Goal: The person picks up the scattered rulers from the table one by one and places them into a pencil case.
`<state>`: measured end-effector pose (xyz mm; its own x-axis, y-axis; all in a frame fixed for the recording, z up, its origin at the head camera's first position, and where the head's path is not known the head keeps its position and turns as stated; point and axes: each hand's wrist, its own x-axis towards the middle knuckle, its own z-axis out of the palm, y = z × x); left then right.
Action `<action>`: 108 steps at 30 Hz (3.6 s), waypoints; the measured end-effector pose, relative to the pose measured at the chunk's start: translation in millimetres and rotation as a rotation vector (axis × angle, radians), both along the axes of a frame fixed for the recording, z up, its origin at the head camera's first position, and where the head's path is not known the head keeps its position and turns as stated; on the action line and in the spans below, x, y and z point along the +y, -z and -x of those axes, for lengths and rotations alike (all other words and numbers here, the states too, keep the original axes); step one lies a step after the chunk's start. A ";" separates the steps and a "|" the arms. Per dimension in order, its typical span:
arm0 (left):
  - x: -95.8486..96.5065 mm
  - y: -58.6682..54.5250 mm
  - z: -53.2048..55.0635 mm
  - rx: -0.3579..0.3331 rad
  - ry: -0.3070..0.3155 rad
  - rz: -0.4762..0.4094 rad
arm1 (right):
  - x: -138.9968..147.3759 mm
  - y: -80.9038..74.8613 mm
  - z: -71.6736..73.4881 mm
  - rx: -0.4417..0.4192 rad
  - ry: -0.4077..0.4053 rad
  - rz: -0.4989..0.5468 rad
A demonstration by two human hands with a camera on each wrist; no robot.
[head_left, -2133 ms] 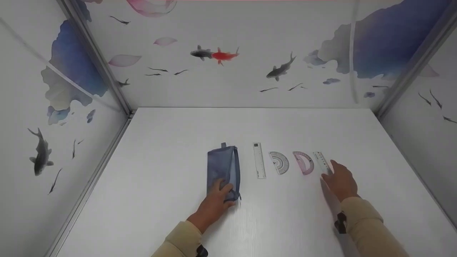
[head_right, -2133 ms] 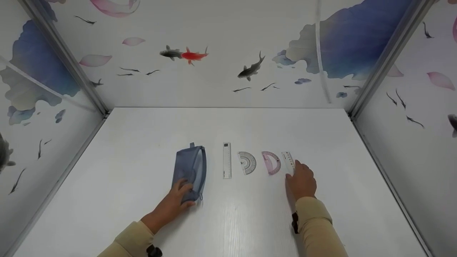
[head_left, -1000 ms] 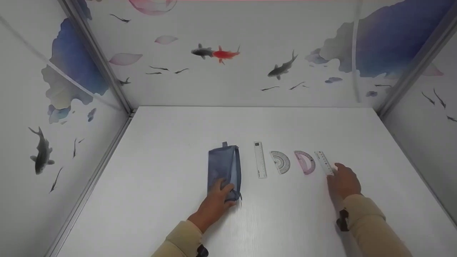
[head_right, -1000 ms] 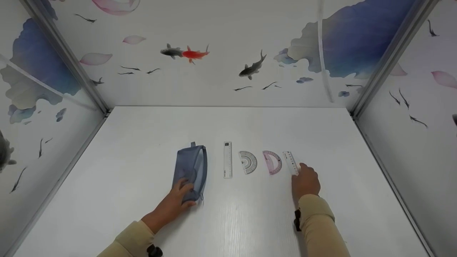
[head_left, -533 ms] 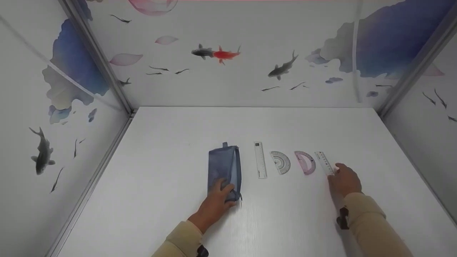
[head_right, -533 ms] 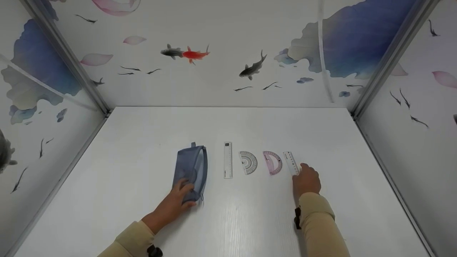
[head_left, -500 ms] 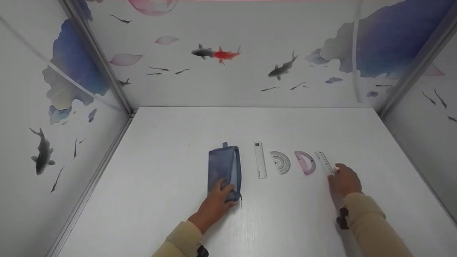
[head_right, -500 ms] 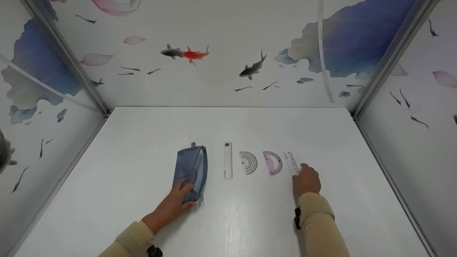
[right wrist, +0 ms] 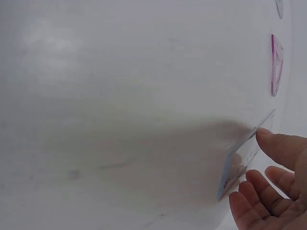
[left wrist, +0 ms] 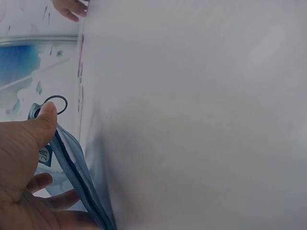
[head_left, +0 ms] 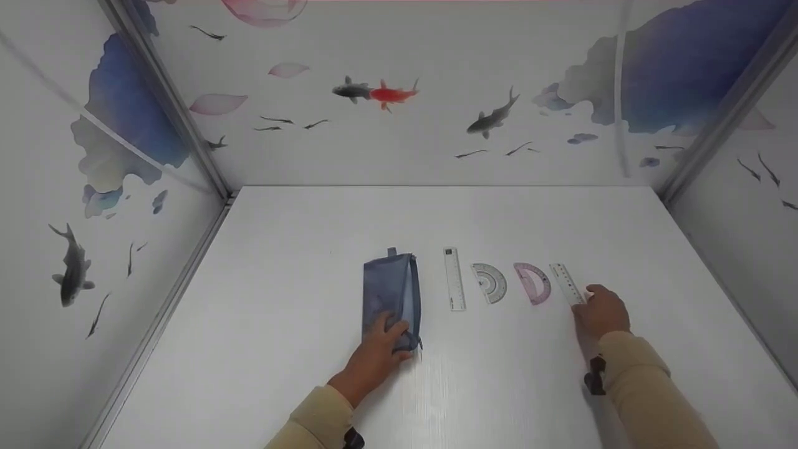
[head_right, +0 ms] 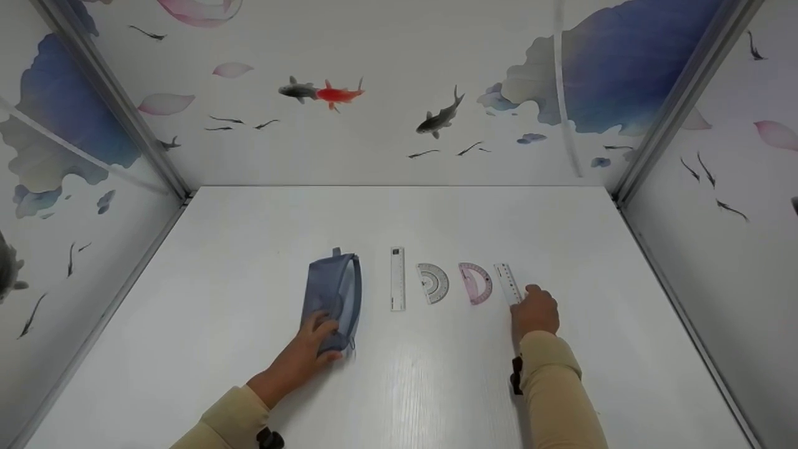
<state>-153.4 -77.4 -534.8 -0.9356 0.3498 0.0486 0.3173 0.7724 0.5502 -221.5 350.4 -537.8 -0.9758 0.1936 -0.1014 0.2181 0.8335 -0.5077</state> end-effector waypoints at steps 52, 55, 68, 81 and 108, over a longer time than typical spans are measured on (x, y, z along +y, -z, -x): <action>-0.3 -0.6 0.1 0.029 0.006 0.001 | 6.1 1.2 7.3 -0.158 0.119 0.188; -0.3 -0.9 0.2 0.021 0.008 -0.002 | 6.8 2.0 5.1 -0.151 0.126 0.226; -0.2 -1.9 0.6 0.003 0.003 0.002 | 5.5 1.2 2.3 -0.169 0.104 0.235; -1.0 -1.4 0.9 0.013 0.005 0.000 | -2.3 -10.2 3.8 -0.159 0.098 0.319; -0.5 -2.4 0.4 0.043 0.004 0.006 | -13.9 -25.0 -0.7 -0.147 0.158 0.592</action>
